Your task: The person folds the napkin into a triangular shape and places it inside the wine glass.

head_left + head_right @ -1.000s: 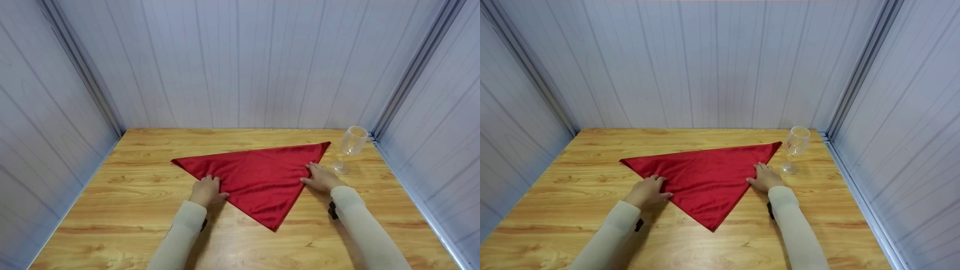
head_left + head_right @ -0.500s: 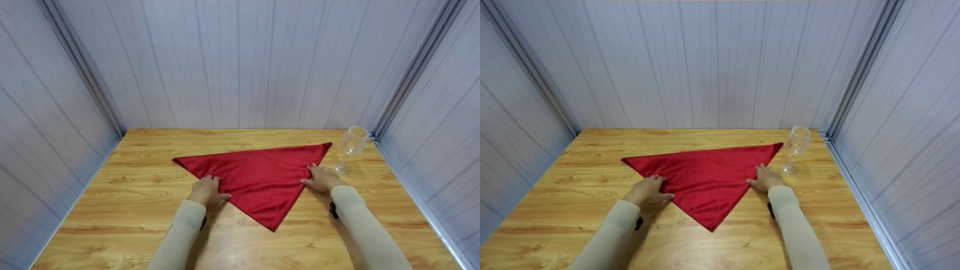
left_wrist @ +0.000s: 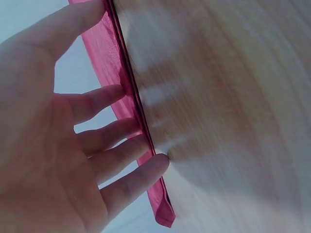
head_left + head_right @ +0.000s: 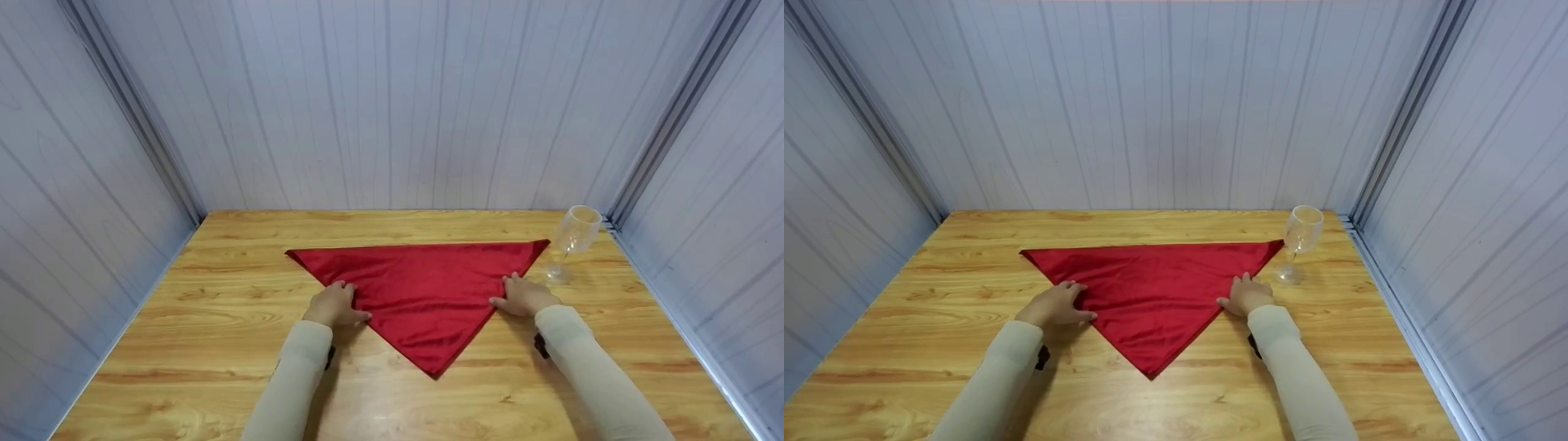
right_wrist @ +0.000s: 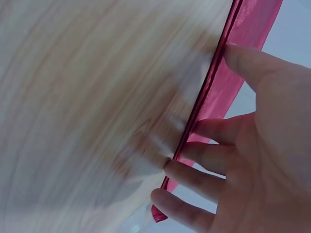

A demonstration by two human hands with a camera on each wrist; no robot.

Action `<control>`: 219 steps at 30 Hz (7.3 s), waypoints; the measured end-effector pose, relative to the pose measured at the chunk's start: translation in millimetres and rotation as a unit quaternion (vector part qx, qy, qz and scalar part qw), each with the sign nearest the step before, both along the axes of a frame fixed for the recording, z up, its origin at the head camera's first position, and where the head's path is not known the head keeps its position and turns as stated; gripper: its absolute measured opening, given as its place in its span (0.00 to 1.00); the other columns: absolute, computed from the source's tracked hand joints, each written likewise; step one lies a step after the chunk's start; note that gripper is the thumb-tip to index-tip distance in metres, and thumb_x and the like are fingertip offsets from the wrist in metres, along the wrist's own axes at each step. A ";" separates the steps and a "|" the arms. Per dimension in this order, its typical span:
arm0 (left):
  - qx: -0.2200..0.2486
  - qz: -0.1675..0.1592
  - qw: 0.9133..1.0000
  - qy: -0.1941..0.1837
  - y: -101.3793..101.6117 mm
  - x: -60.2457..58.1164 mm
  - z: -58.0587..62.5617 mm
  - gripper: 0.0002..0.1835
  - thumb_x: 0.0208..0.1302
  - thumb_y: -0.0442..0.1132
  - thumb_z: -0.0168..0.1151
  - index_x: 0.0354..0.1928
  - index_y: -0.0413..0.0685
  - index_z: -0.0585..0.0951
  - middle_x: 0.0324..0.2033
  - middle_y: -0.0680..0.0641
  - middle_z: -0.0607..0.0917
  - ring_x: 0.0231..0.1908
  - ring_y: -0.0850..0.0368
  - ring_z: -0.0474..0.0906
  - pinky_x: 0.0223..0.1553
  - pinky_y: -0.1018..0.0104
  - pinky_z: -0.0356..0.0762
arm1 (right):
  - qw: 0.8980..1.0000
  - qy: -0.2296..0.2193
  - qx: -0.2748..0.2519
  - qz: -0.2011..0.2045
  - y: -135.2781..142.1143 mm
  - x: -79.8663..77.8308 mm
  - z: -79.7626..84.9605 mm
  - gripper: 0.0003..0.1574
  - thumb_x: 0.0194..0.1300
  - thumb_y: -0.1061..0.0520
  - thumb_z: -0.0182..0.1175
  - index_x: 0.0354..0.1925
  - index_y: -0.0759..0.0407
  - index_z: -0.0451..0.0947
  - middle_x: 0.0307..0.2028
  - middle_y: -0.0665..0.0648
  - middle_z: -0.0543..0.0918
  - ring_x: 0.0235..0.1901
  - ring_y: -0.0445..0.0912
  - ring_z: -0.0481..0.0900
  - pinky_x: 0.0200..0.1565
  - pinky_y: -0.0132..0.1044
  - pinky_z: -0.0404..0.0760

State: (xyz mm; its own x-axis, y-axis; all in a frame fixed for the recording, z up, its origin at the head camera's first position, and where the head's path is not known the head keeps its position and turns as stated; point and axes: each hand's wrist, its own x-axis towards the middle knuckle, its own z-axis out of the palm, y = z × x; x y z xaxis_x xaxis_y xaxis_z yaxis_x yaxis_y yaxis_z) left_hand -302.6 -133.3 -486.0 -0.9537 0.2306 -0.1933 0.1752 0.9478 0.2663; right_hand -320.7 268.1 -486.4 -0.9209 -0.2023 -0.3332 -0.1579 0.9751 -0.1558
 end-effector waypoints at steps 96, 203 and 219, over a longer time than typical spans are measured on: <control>0.148 -0.314 0.934 0.085 71.3 66.1 -20.5 0.12 0.51 0.54 0.79 0.29 0.58 0.86 0.27 0.62 0.81 0.30 0.70 0.73 0.33 0.76 0.70 | 0.924 0.100 -0.175 0.325 -87.6 77.0 -17.9 0.15 0.58 0.39 0.72 0.32 0.46 0.83 0.29 0.40 0.76 0.31 0.33 0.71 0.37 0.31 0.73; 0.224 -0.229 0.947 -0.016 80.0 54.1 -20.3 0.08 0.64 0.42 0.70 0.29 0.48 0.89 0.21 0.61 0.83 0.24 0.73 0.72 0.29 0.76 0.72 | 0.924 -0.062 -0.299 0.230 -93.5 67.8 -25.8 0.07 0.72 0.46 0.61 0.36 0.45 0.80 0.27 0.40 0.77 0.26 0.33 0.72 0.32 0.30 0.72; 0.181 -0.142 0.972 -0.043 89.5 50.1 -17.1 0.20 0.58 0.41 0.66 0.11 0.56 0.71 0.08 0.61 0.64 0.16 0.67 0.60 0.20 0.73 0.57 | 0.935 0.001 -0.273 0.227 -99.2 67.0 -25.2 0.06 0.74 0.52 0.59 0.37 0.49 0.74 0.25 0.43 0.72 0.26 0.35 0.68 0.32 0.32 0.71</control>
State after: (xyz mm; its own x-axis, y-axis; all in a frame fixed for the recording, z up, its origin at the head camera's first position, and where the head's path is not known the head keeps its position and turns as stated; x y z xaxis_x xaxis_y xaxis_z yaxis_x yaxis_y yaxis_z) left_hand -252.6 -43.8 -503.1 -0.8253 0.5503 -0.1266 0.3784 0.7054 0.5994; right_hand -253.7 168.8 -511.6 -0.6988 -0.7124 -0.0648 -0.5374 0.5826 -0.6097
